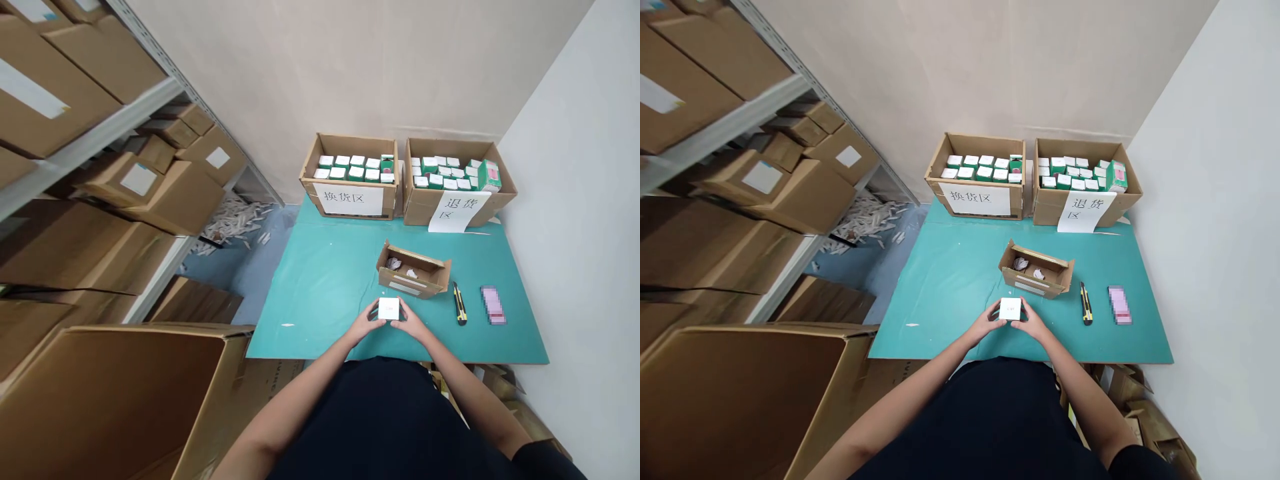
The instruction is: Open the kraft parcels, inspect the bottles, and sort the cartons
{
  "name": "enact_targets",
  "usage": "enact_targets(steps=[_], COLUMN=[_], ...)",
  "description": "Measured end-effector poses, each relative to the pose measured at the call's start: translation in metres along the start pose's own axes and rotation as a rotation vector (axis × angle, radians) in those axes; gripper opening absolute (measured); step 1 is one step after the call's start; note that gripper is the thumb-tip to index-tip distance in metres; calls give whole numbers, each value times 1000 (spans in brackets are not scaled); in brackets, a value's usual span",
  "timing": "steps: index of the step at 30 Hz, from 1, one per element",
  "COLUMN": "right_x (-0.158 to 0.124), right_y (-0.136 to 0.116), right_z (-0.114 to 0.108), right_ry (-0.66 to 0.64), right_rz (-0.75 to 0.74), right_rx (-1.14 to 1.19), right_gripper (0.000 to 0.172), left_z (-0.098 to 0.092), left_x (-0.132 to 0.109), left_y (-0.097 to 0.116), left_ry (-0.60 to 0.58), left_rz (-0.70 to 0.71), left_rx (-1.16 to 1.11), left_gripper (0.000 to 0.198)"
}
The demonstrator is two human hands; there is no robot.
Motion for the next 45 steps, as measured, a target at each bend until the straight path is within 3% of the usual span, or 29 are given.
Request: enact_targets(steps=[7, 15, 20, 23, 26, 30, 33, 37, 40, 45], right_x=[-7, -25, -30, -25, -11, 28, 76, 156, 223, 334], right_y=[-4, -51, -88, -114, -148, -207, -262, -342, -394, -442], right_z=[10, 43, 84, 109, 133, 156, 159, 144, 123, 82], right_ry=[59, -63, -128, -110, -66, 25, 89, 128, 159, 226], right_rz=[-18, -40, -73, -110, -166, -305, -415, -565, -586, -624], right_rx=[-8, -103, -83, -102, -154, -182, -172, -177, -216, -235], right_gripper=[93, 95, 92, 75, 69, 72, 76, 80, 80, 75], left_z=[11, 8, -9, -29, -52, -81, -93, -94, -86, -71], left_x=[-20, -77, -100, -102, -92, -55, -6, 87, 168, 288], left_y=[5, 55, 92, 118, 155, 223, 284, 363, 412, 460], left_ry=[84, 322, 455, 462, 424, 325, 232, 76, 19, -19], left_rz=[8, 52, 64, 90, 157, 284, 406, 571, 611, 586], left_rx=[-57, -12, 33, 48, 64, 115, 147, 126, 101, 35], left_gripper=[108, 91, 89, 88, 87, 85, 83, 83, 81, 75])
Point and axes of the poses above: each hand's wrist, its own x-axis towards the middle knuckle, its own z-axis out of the palm, y = z × x, the point moved 1 cm from there along x, towards the middle knuckle, and after that the axes turned 7 degrees about y, right-handed, at the moved point
